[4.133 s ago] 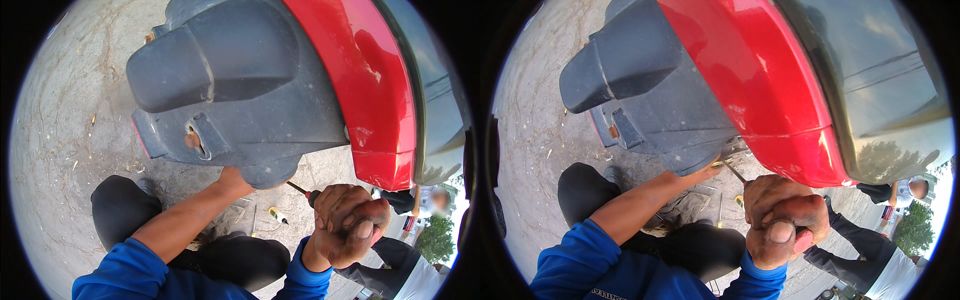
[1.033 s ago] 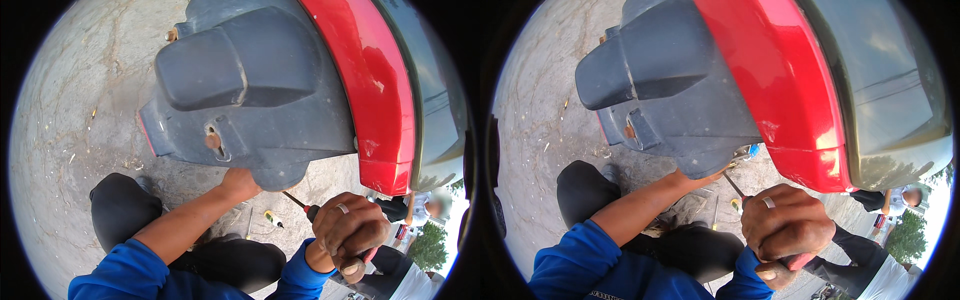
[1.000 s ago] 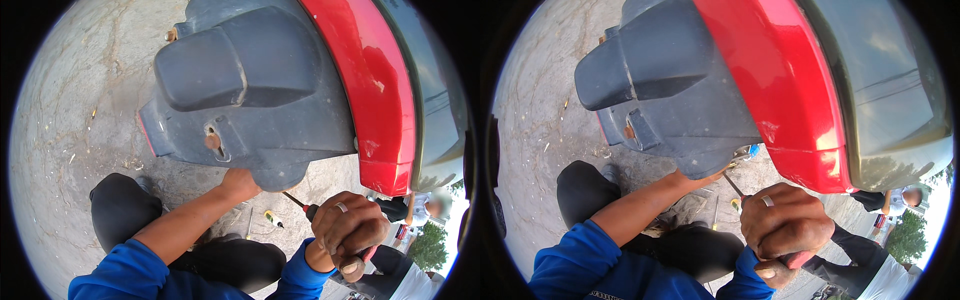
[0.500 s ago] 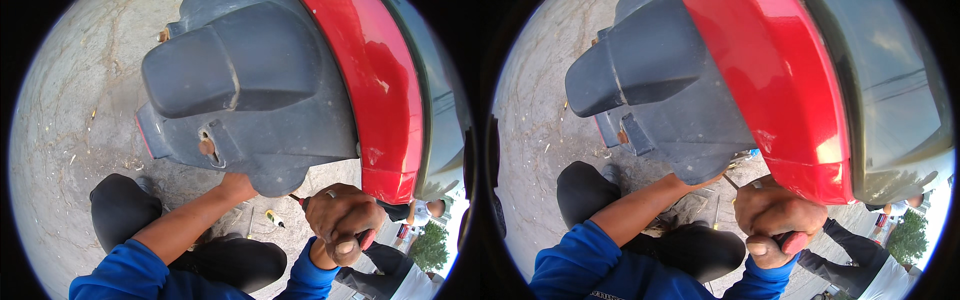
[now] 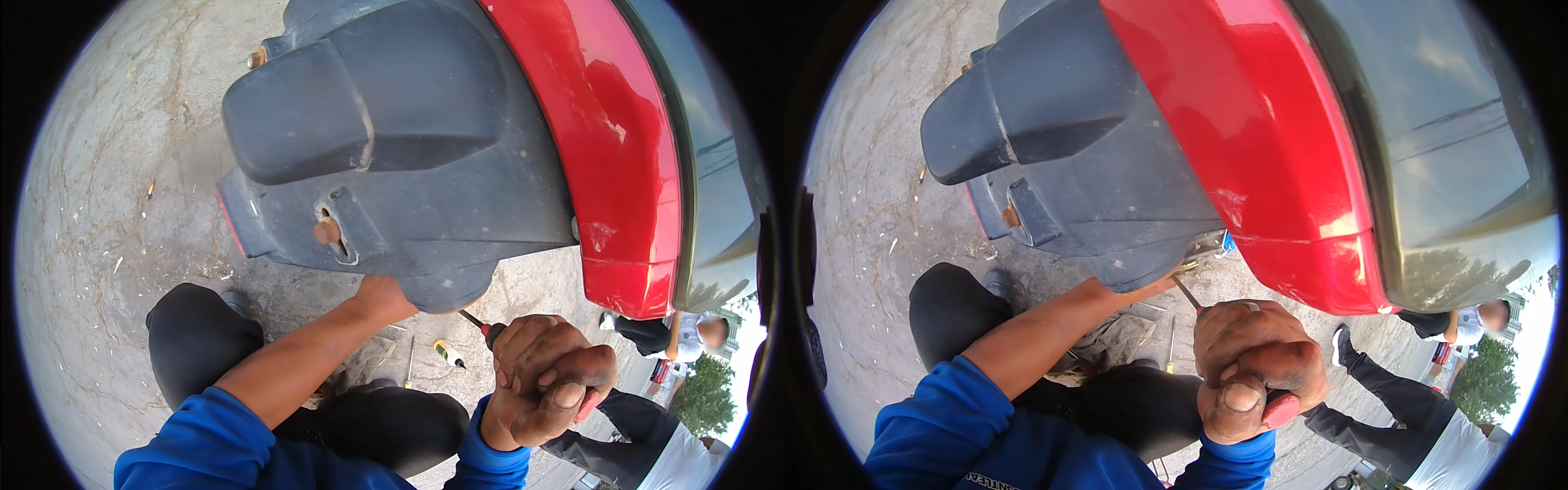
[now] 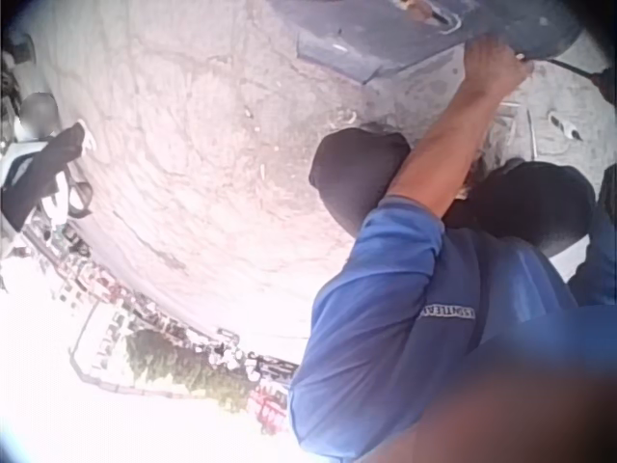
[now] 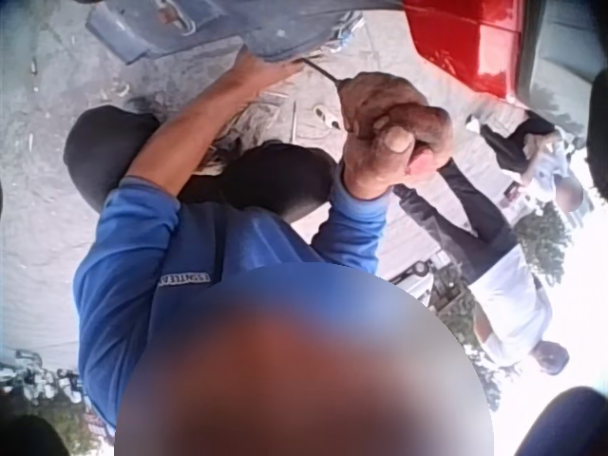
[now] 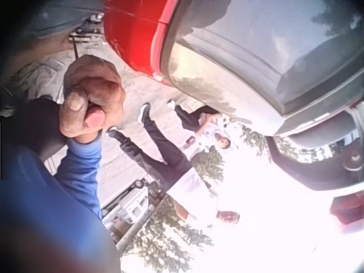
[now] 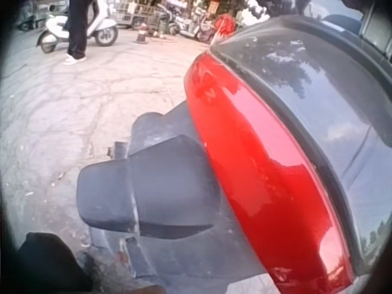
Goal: The person works on the rear undercarriage of a red three-wheeled vehicle, using a screwdriver and a power drill to remove and install bolts on a mechanical assembly. The person handles a rag and various small metal parts during the process.
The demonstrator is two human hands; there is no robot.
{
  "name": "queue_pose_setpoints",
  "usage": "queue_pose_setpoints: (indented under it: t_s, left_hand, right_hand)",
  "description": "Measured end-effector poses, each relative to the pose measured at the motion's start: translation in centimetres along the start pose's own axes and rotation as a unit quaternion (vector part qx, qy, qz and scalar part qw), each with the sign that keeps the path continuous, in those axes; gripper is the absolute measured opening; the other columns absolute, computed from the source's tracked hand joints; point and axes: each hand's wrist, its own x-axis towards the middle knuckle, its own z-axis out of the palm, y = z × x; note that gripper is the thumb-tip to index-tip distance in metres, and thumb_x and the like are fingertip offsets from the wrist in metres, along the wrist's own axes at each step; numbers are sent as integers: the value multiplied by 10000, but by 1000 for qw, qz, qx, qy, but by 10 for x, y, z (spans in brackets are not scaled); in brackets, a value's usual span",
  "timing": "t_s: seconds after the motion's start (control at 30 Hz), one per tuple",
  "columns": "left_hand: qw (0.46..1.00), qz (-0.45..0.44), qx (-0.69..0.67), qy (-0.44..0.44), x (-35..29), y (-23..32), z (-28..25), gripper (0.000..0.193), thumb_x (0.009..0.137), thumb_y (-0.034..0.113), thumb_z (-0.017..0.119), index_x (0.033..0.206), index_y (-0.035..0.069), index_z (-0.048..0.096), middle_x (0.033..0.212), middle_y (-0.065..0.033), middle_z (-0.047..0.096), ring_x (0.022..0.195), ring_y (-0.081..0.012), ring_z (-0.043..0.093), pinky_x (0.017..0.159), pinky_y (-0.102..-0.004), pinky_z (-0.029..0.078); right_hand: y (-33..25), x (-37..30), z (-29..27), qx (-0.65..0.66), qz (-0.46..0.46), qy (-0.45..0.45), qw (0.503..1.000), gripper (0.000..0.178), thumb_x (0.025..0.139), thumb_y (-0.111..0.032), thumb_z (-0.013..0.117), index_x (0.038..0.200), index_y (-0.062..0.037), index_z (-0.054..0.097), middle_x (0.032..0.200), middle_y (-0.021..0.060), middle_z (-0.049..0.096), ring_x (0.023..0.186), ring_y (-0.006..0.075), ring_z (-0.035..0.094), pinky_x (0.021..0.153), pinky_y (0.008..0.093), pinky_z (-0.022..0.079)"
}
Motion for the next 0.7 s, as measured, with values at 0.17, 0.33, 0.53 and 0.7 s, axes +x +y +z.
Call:
queue_pose_setpoints:
  t_s: [0.17,0.33,0.53,0.7]
  left_hand:
    - [1000,-16,-2,-6,1,-1,6,543,909,402,680,1355,96,629,1382,-184,628,1304,-387,569,1094,-507,444]
    - [1000,-10,-15,11,2,2,1,515,903,385,697,1316,82,649,1348,-187,646,1271,-384,592,1066,-505,465]
    - [1000,2,-10,17,0,6,-5,533,908,401,700,1320,68,638,1338,-194,649,1263,-385,597,1060,-506,469]
    - [999,-1,-25,31,2,8,-5,548,906,407,705,1328,66,628,1338,-198,648,1262,-387,599,1055,-500,476]
  right_hand:
    - [-1,-3,2,-8,1,10,1000,460,965,-357,754,813,-44,453,540,63,496,408,147,462,389,297,369]
    - [-2,-4,2,-32,-7,16,999,456,972,-361,745,826,-44,451,538,61,487,399,143,447,384,295,371]
    - [-2,-6,3,-35,-10,25,999,454,974,-362,742,830,-45,450,537,65,486,394,144,441,380,294,365]
    - [-3,-8,3,-33,-9,28,999,457,971,-365,746,830,-46,450,534,63,484,397,146,445,379,294,365]
